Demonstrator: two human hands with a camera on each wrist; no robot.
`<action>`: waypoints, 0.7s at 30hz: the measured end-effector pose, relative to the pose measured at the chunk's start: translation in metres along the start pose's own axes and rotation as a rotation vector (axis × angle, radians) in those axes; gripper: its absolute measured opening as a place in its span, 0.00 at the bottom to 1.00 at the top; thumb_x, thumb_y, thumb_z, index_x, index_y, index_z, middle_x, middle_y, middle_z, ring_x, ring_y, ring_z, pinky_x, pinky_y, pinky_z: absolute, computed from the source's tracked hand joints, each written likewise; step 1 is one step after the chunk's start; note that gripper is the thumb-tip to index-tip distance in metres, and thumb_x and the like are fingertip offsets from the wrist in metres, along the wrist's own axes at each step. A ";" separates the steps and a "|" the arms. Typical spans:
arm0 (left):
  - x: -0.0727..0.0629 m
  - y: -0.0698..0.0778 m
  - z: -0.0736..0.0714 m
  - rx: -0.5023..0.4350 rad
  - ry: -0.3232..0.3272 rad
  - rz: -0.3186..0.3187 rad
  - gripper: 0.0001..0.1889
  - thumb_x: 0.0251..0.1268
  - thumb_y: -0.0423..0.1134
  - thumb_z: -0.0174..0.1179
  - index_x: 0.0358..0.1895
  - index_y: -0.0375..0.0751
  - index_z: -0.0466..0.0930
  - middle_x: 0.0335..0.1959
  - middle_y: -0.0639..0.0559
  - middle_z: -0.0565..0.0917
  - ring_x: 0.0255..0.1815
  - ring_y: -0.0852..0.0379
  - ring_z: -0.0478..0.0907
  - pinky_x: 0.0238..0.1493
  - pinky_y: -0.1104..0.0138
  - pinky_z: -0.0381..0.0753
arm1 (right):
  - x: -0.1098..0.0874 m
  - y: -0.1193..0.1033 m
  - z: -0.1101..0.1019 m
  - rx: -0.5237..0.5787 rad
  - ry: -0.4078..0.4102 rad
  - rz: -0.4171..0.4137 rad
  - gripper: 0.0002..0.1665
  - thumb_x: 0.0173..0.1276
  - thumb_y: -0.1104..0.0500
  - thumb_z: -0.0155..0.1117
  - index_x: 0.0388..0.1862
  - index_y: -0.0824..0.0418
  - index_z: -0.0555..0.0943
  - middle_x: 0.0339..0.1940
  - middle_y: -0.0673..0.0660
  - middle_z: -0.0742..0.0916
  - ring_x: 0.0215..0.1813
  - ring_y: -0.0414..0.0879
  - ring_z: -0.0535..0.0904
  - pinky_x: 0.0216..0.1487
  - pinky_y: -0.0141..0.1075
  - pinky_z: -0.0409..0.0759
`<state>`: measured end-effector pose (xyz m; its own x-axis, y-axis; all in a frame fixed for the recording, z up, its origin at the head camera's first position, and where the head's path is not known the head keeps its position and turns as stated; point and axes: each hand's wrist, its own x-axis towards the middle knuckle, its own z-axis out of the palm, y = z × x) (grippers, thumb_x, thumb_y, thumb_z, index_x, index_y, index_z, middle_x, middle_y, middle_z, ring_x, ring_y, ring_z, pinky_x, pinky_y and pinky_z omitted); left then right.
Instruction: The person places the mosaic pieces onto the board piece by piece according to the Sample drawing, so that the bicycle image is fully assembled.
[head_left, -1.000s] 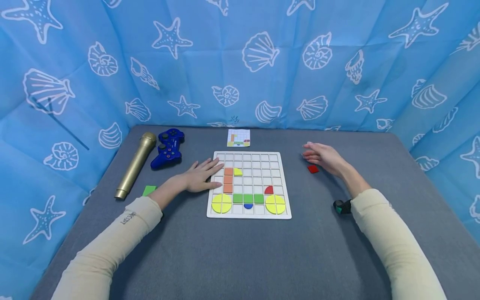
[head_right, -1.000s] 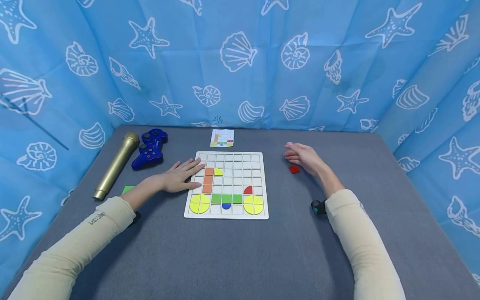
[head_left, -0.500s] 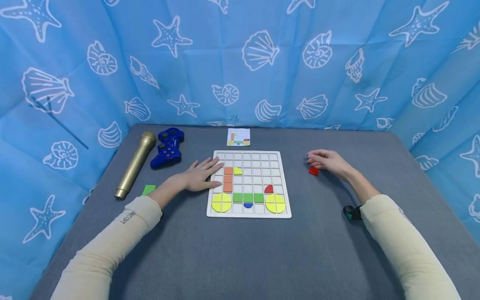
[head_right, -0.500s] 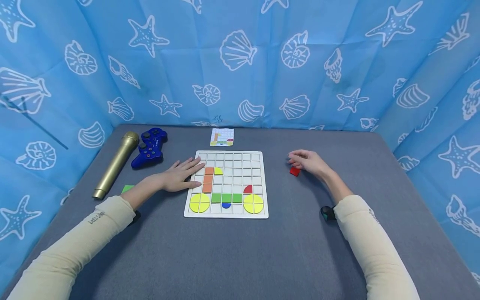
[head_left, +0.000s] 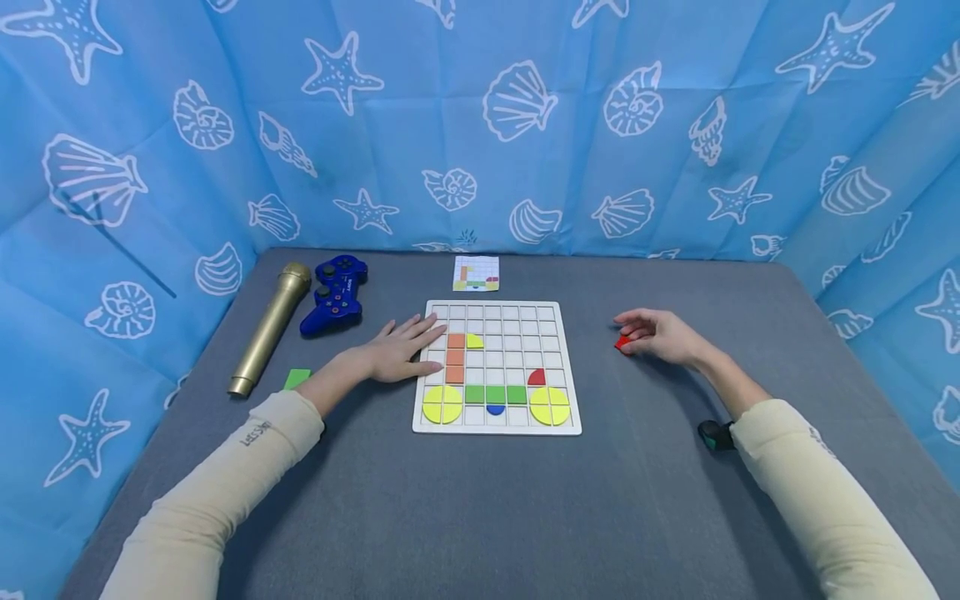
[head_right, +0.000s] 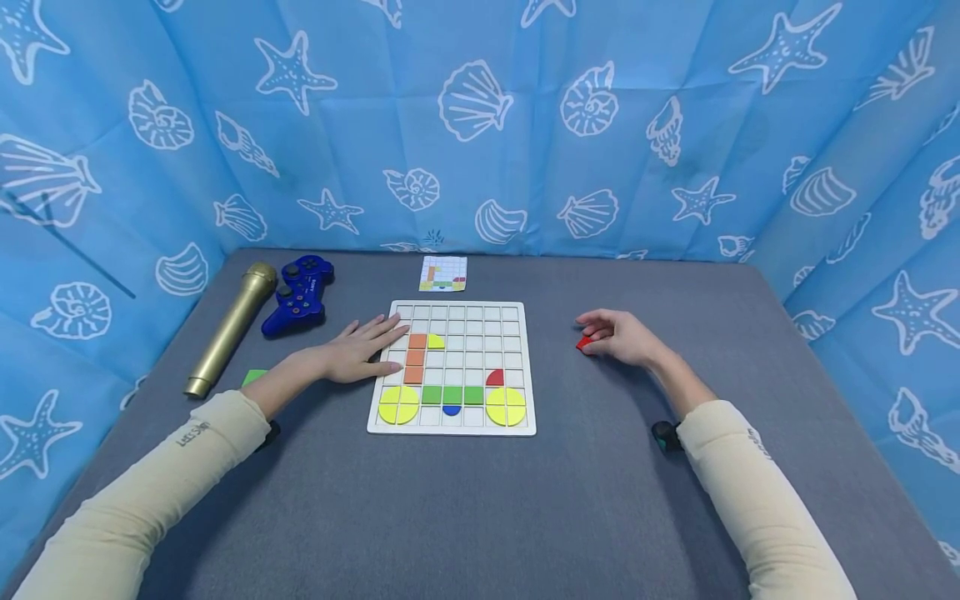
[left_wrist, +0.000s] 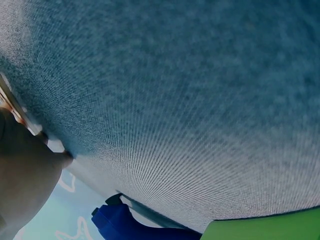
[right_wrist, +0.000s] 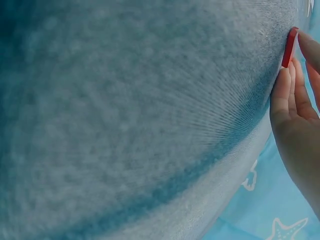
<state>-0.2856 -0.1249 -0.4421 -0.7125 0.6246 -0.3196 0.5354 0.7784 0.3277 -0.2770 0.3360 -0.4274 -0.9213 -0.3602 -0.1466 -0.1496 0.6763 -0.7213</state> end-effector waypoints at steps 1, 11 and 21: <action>0.000 0.000 0.000 0.000 -0.002 -0.002 0.40 0.71 0.65 0.40 0.78 0.53 0.37 0.77 0.49 0.36 0.76 0.46 0.31 0.68 0.42 0.32 | 0.000 0.000 0.000 -0.011 0.001 -0.003 0.27 0.65 0.67 0.65 0.62 0.72 0.71 0.48 0.65 0.80 0.48 0.55 0.76 0.43 0.30 0.75; -0.001 0.002 -0.001 0.000 -0.003 -0.004 0.40 0.71 0.65 0.40 0.78 0.52 0.37 0.77 0.48 0.37 0.76 0.46 0.32 0.68 0.42 0.32 | -0.001 -0.005 0.001 -0.053 0.015 -0.003 0.29 0.64 0.65 0.66 0.62 0.73 0.70 0.39 0.63 0.79 0.36 0.51 0.74 0.34 0.34 0.73; 0.000 0.001 0.001 0.002 0.006 -0.004 0.40 0.71 0.65 0.40 0.78 0.53 0.37 0.78 0.49 0.37 0.76 0.46 0.32 0.68 0.42 0.32 | -0.004 -0.002 -0.002 -0.106 0.157 0.134 0.19 0.67 0.61 0.65 0.53 0.70 0.78 0.36 0.61 0.83 0.33 0.48 0.76 0.31 0.37 0.74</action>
<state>-0.2850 -0.1242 -0.4429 -0.7175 0.6210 -0.3156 0.5332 0.7812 0.3248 -0.2737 0.3370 -0.4237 -0.9788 -0.1634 -0.1233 -0.0511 0.7783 -0.6259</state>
